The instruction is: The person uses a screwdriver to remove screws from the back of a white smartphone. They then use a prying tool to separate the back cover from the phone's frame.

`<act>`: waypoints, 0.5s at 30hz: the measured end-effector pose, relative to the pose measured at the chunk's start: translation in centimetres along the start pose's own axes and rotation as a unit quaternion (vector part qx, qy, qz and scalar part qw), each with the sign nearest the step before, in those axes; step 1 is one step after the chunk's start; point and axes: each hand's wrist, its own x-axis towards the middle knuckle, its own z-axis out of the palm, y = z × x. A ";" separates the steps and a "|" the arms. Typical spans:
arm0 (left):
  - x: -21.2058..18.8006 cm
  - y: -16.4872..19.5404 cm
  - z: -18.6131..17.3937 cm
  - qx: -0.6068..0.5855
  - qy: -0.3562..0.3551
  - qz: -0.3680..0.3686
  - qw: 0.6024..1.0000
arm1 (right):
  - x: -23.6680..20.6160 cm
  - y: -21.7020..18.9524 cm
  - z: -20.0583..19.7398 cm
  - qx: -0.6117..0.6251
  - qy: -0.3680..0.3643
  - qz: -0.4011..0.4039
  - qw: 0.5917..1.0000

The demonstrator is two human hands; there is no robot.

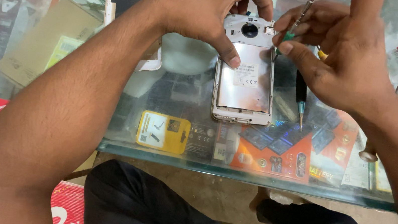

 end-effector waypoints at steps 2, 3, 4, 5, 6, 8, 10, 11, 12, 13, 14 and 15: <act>0.0 0.0 0.0 -0.005 0.002 0.005 1.000 | -0.1 0.4 0.0 -0.054 0.004 0.005 0.999; 0.0 0.1 0.0 -0.005 0.000 -0.003 1.000 | 0.0 0.6 0.0 -0.063 0.008 0.013 0.998; 0.0 0.1 0.0 -0.005 -0.002 -0.012 1.000 | 0.0 0.7 0.0 -0.073 0.012 0.021 0.997; 0.0 0.1 0.0 -0.006 -0.005 -0.022 1.000 | 0.1 0.7 0.0 -0.057 0.014 0.018 0.998; 0.1 0.1 0.0 -0.006 -0.003 -0.014 1.000 | 0.1 0.6 0.0 -0.039 0.012 0.025 0.999; 0.0 0.1 0.0 -0.006 0.002 0.003 1.000 | 0.0 0.3 -0.2 0.004 0.005 0.052 0.999; -0.1 0.1 -0.1 -0.009 0.005 0.011 1.000 | 0.1 -0.1 -0.1 0.039 0.000 0.071 0.997; -0.1 0.1 -0.1 -0.012 0.005 0.016 1.000 | 0.1 -0.2 -0.1 0.051 0.002 0.075 0.996; -0.1 0.1 -0.1 -0.010 0.002 -0.002 1.000 | 0.1 -0.2 -0.1 0.062 0.004 0.076 0.995; -0.1 0.2 -0.2 -0.011 -0.003 -0.020 1.000 | 0.1 -0.3 -0.2 -0.001 0.004 0.022 1.000; -0.1 0.2 -0.2 -0.012 -0.007 -0.038 0.999 | 0.1 -0.2 -0.2 -0.063 0.004 -0.033 0.997; -0.1 0.2 -0.2 -0.011 -0.005 -0.032 0.999 | 0.1 -0.1 -0.2 -0.089 0.006 -0.047 0.995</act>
